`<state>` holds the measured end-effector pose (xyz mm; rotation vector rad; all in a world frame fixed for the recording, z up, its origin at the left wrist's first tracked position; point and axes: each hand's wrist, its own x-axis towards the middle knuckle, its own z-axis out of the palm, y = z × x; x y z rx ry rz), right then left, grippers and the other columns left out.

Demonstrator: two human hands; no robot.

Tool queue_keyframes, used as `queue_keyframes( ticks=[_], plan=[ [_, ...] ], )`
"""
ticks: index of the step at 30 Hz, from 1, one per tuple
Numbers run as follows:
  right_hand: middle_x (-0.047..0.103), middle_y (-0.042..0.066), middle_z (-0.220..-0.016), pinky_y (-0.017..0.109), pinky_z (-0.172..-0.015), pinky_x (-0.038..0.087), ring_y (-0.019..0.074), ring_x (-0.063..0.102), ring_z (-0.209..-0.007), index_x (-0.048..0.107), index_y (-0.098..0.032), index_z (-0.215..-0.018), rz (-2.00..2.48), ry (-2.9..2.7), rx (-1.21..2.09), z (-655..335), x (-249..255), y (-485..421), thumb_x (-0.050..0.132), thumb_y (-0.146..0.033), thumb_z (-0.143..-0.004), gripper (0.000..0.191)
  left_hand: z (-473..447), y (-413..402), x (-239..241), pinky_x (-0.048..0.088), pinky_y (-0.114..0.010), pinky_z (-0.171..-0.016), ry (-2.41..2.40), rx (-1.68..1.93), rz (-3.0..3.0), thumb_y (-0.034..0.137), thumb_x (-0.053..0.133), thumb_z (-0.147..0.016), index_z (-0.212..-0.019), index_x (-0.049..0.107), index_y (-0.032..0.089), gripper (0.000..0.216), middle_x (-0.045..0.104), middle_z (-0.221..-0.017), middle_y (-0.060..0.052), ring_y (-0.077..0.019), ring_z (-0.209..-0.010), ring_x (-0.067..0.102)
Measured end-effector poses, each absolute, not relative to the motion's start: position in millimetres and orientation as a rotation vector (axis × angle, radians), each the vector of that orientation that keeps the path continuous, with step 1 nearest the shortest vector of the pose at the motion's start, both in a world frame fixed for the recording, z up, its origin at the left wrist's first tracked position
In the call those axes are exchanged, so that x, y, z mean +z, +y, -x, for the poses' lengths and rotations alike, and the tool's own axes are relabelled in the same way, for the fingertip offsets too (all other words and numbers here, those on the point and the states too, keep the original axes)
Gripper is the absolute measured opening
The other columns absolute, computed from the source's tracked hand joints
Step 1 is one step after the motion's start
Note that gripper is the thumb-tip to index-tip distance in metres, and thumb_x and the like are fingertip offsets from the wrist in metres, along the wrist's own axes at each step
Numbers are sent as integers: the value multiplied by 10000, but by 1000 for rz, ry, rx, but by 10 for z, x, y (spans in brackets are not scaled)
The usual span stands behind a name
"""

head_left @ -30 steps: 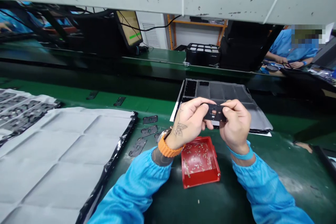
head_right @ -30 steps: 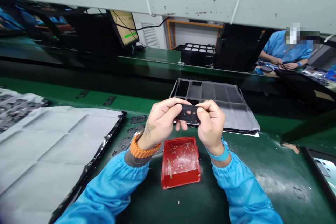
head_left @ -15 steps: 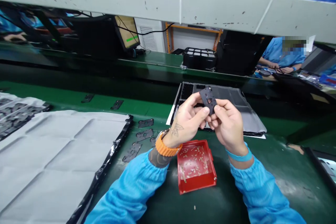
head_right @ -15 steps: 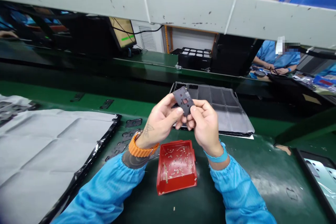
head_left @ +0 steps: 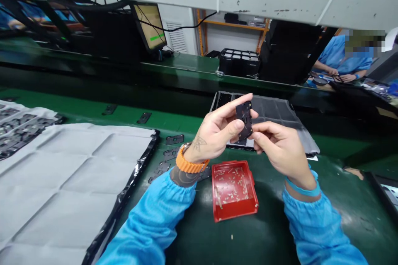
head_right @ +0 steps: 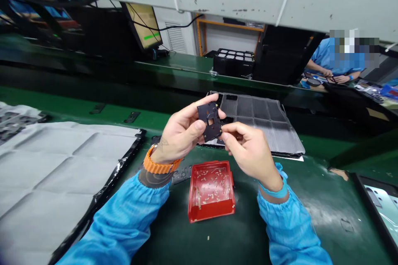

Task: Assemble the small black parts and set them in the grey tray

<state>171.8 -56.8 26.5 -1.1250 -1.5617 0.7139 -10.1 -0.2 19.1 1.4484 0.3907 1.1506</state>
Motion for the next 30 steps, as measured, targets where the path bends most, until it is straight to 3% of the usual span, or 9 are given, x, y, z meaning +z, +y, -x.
queue_keyframes(
  ticks=[9,14,20,25,30],
  plan=[
    [580,-8,-608,248,-530,382,109,469,-566,609,-174,-652,1145,-1767,811,-1793,228,-474,640,-291,-846,229,153,16,177,500,-199,-520,379,956,-1701,482,679,-953,-1502,585,213,619,759,-1125,-116,-104,-624,588],
    [454,-35,-565,236,-497,310,89,352,-545,492,-196,-594,1156,-1769,734,-1779,199,-449,604,-272,-820,264,107,-18,181,508,-198,-519,391,964,-1612,501,685,-943,-1485,600,224,615,748,-1226,-132,-125,-673,635],
    [424,-55,-539,231,-484,286,77,338,-507,495,-201,-613,1171,-1758,633,-1739,190,-461,565,-230,-814,214,72,-36,206,512,-204,-506,404,1028,-1509,512,730,-907,-1428,646,207,609,738,-1273,-154,-118,-648,644],
    [542,-32,-581,228,-500,349,88,423,-520,589,-189,-675,1119,-1741,830,-1766,240,-486,601,-250,-863,198,102,-17,216,562,-229,-574,423,1020,-1464,539,743,-889,-1436,631,189,659,748,-1243,-167,-196,-809,735],
    [519,-27,-601,232,-512,365,94,419,-553,577,-187,-646,1103,-1741,910,-1778,227,-466,638,-266,-828,208,102,-28,195,558,-226,-579,400,996,-1518,525,737,-903,-1435,636,195,634,751,-1241,-160,-192,-816,733]
  ],
)
